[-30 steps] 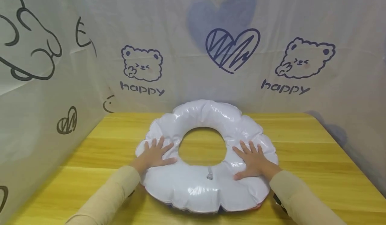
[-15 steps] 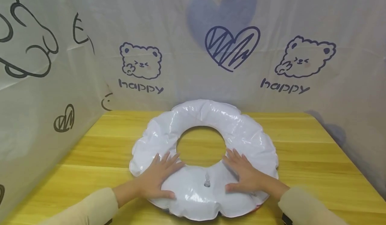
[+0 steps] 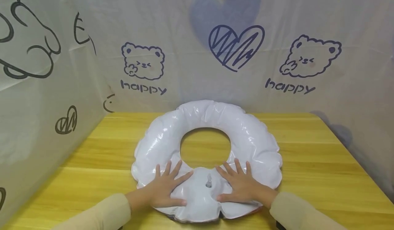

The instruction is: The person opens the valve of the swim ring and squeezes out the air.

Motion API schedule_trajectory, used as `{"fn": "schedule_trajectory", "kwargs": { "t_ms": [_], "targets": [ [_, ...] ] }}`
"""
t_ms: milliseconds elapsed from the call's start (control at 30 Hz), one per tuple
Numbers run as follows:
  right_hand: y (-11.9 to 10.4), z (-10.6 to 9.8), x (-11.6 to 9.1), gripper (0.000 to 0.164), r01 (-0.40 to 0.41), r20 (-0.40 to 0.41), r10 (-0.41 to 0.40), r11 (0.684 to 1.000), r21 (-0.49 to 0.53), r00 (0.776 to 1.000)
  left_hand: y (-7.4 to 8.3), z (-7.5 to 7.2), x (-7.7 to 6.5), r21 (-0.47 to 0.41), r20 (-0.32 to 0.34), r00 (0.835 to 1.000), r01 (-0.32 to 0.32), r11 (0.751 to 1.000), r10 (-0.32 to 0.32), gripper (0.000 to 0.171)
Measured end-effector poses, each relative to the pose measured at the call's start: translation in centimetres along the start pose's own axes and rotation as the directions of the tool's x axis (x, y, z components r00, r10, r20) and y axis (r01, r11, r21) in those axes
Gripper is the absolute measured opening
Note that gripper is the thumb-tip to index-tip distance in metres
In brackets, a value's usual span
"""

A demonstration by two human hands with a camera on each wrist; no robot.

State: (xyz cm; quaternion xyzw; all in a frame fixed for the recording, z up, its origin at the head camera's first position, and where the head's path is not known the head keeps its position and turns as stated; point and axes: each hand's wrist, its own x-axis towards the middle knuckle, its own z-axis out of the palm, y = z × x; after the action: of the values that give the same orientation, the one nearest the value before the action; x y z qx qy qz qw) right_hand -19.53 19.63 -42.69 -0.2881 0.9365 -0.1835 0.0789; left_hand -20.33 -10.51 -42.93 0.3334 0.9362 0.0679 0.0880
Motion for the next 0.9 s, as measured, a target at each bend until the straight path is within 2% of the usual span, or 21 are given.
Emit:
{"fn": "schedule_trajectory", "kwargs": {
  "t_ms": [167, 367, 500, 667, 733, 900],
  "targets": [
    [-0.5, 0.4, 0.4, 0.082, -0.052, -0.019, 0.050, 0.994, -0.093, 0.999, 0.5, -0.1, 0.3, 0.062, 0.013, 0.999, 0.037, 0.997, -0.037, 0.083],
    [-1.0, 0.9, 0.6, 0.088, -0.064, -0.079, 0.051, 0.981, -0.183, 0.996, 1.3, -0.2, 0.7, 0.131, 0.016, 0.996, 0.086, 0.988, -0.089, 0.084],
    [-1.3, 1.0, 0.5, 0.090, -0.077, -0.071, 0.063, 0.972, -0.223, 0.995, 1.7, -0.4, 0.5, 0.154, 0.026, 0.994, 0.102, 0.983, -0.107, 0.085],
    [-1.5, 0.4, 0.5, 0.092, -0.058, -0.012, 0.057, 0.980, -0.189, 0.998, 2.0, -1.0, 0.4, 0.177, 0.065, 0.992, 0.096, 0.980, -0.109, 0.085],
    [-1.5, 0.0, 0.3, 0.093, -0.033, 0.006, 0.034, 0.986, -0.162, 0.999, 2.1, -1.3, 0.4, 0.159, 0.066, 0.993, 0.084, 0.984, -0.096, 0.083],
    [-1.7, -0.9, -0.2, 0.089, 0.031, 0.083, -0.036, 0.998, 0.055, 0.996, 3.1, -1.3, 0.8, 0.027, 0.006, 1.000, 0.019, 0.999, -0.019, 0.084]
  ]
}}
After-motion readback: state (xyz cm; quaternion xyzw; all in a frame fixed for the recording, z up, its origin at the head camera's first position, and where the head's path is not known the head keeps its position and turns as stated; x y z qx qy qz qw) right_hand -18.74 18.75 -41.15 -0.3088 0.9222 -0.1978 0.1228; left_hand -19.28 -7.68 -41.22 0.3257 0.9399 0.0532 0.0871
